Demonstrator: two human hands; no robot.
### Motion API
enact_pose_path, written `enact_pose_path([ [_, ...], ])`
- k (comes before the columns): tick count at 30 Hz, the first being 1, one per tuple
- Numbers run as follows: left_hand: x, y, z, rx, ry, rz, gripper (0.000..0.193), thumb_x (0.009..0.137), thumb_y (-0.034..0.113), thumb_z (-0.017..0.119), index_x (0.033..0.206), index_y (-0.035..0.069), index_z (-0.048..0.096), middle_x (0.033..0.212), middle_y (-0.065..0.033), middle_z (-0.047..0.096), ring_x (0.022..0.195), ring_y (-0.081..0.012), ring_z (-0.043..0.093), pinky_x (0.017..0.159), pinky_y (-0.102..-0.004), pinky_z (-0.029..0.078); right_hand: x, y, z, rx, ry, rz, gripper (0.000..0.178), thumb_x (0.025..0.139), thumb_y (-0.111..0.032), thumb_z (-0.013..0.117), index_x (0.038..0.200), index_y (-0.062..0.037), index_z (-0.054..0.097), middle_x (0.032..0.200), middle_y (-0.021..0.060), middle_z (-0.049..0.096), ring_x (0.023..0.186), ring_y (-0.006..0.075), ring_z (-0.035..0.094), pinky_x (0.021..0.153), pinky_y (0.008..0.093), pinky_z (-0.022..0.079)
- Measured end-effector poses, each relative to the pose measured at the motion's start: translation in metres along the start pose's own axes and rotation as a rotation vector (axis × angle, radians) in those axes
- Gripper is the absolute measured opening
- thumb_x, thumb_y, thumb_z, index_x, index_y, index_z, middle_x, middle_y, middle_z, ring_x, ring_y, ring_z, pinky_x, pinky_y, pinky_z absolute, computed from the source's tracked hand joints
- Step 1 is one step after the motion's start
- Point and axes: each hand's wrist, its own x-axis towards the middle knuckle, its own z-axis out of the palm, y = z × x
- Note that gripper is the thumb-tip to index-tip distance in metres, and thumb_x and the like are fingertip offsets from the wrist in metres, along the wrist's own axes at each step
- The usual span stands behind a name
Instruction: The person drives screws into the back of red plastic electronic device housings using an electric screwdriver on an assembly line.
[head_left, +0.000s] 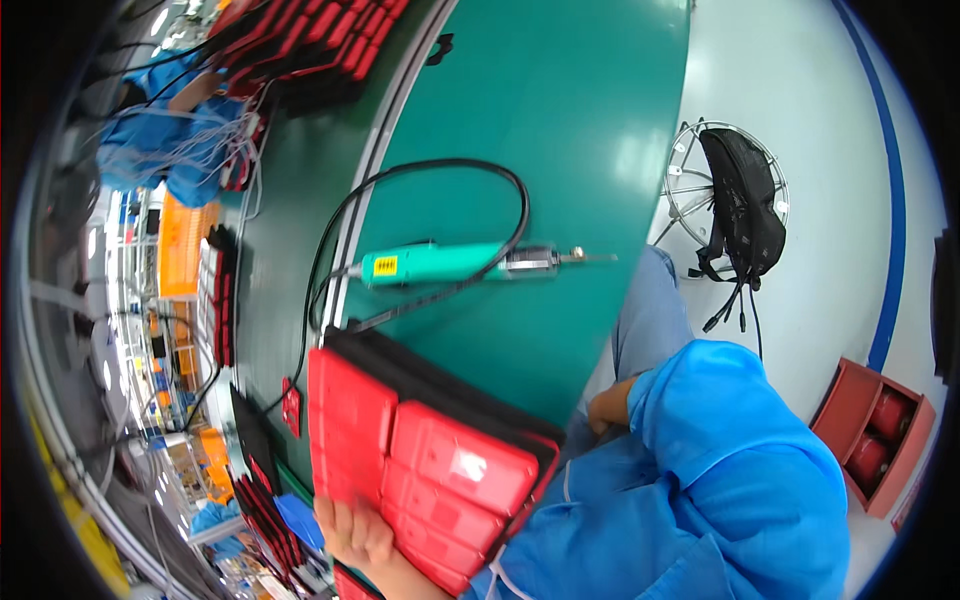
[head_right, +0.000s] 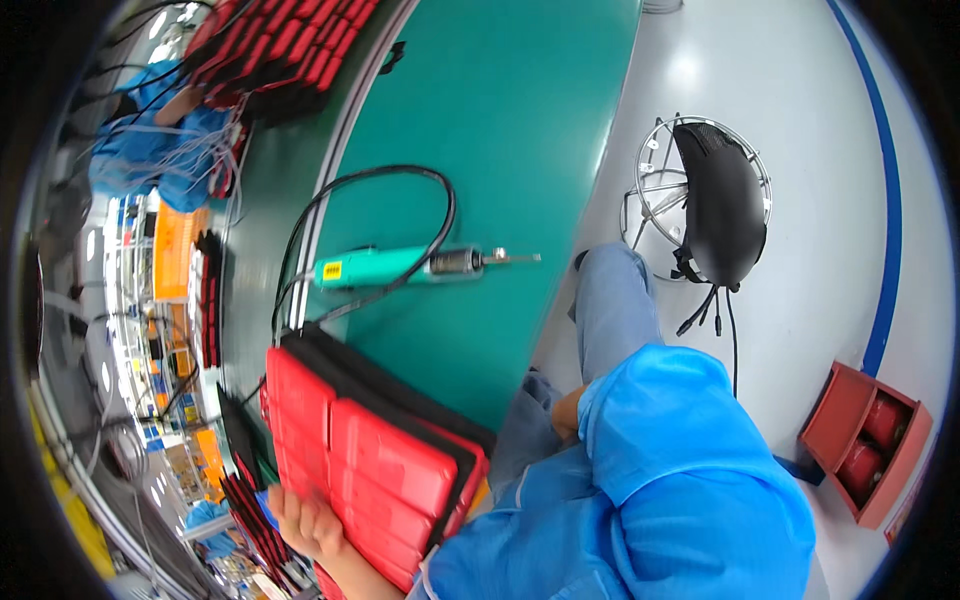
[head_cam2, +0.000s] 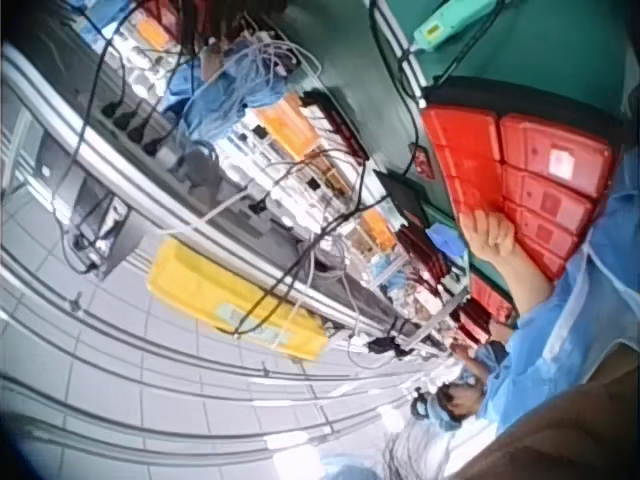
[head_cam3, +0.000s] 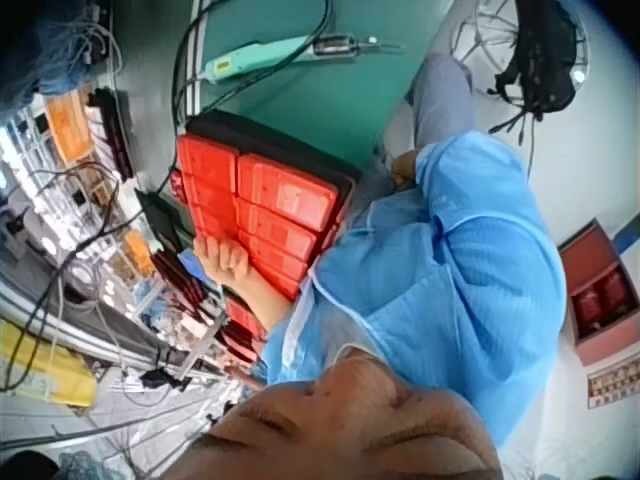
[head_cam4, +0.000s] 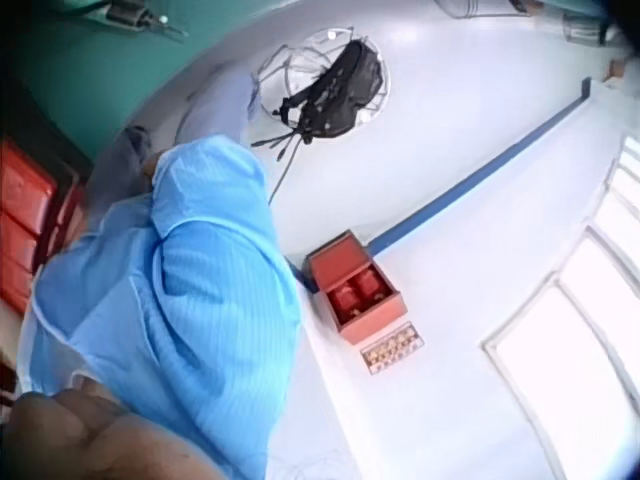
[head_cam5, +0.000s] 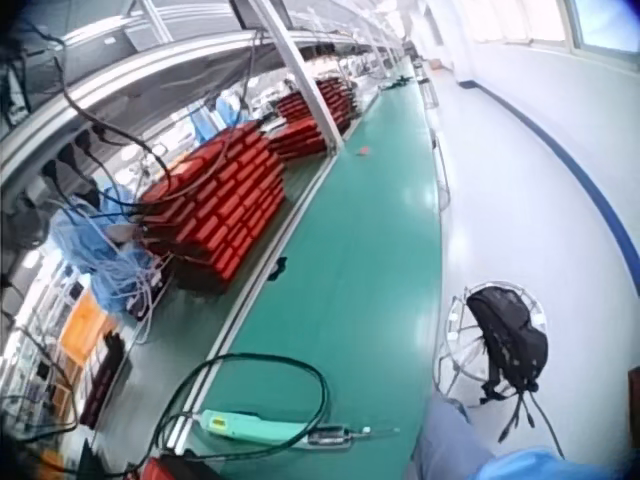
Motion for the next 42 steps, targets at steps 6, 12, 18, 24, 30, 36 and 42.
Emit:
enact_pose_path([
  [6,-0.009,0.007,-0.022,-0.122,0.16,-0.12,0.031,0.093,0.025,0.031,0.089,0.0,0.05,0.052,0.0003,0.039,0.039,-0.0079,0.033,0.035,-0.0199,0.028,0.072,-0.064,-0.107,0.11,0.004,-0.044,0.03,0.077,-0.029,0.051,0.099,-0.0103,0.059,0.098,0.013,0.059,0.091,0.0322,0.056,0.078,0.0413,0.044],
  [12,-0.004,0.009,-0.018,-0.427,0.212,-0.201,0.041,0.094,0.03,0.022,0.066,0.007,0.042,0.044,0.0032,0.028,0.032,-0.0076,0.026,0.031,-0.0209,0.023,0.073,-0.103,-0.15,0.108,0.03,-0.173,0.031,0.077,-0.029,0.051,0.101,-0.0104,0.058,0.1,0.0134,0.058,0.092,0.0325,0.055,0.079,0.0413,0.044],
  [18,0.001,0.009,-0.013,-0.315,0.157,-0.004,0.023,0.089,0.016,0.032,0.068,0.012,0.038,0.056,0.0032,0.036,0.042,-0.0054,0.035,0.039,-0.0195,0.029,0.069,-0.096,-0.156,0.142,0.028,-0.309,0.032,0.077,-0.029,0.051,0.103,-0.0105,0.058,0.101,0.0138,0.058,0.093,0.0327,0.055,0.08,0.0414,0.044],
  [24,-0.006,0.004,-0.008,-0.377,0.22,0.096,0.018,0.087,0.011,0.036,0.069,0.012,0.039,0.057,0.0028,0.037,0.044,-0.0056,0.035,0.04,-0.0188,0.028,0.053,-0.082,-0.185,0.078,0.073,-0.453,0.034,0.077,-0.03,0.051,0.104,-0.0106,0.057,0.102,0.0141,0.058,0.094,0.0329,0.055,0.08,0.0414,0.043],
  [30,0.0,-0.002,-0.002,-0.333,0.228,0.113,0.004,0.08,0.0,0.044,0.081,0.004,0.044,0.058,0.0002,0.04,0.045,-0.0069,0.037,0.04,-0.0187,0.029,0.014,-0.099,-0.197,-0.086,0.198,-0.524,0.035,0.077,-0.03,0.051,0.106,-0.0107,0.056,0.103,0.0145,0.057,0.095,0.0331,0.054,0.081,0.0415,0.043],
  [36,-0.013,-0.001,0.002,-0.173,0.215,0.181,0.008,0.084,0.011,0.051,0.089,0.004,0.049,0.063,-0.0013,0.046,0.045,-0.0058,0.037,0.04,-0.0166,0.029,-0.05,-0.032,-0.054,-0.202,0.25,-0.518,0.037,0.077,-0.03,0.052,0.108,-0.0108,0.055,0.104,0.0149,0.057,0.096,0.0334,0.054,0.082,0.0415,0.042],
  [42,-0.001,0.002,-0.011,-0.169,0.182,0.188,0.012,0.084,0.015,0.053,0.093,0.007,0.054,0.073,-0.0017,0.051,0.052,-0.0053,0.039,0.041,-0.016,0.027,-0.124,-0.025,-0.086,-0.27,-0.184,-0.112,0.04,0.081,-0.033,0.049,0.115,-0.0116,0.05,0.105,0.0143,0.057,0.098,0.0331,0.053,0.085,0.0408,0.041],
])
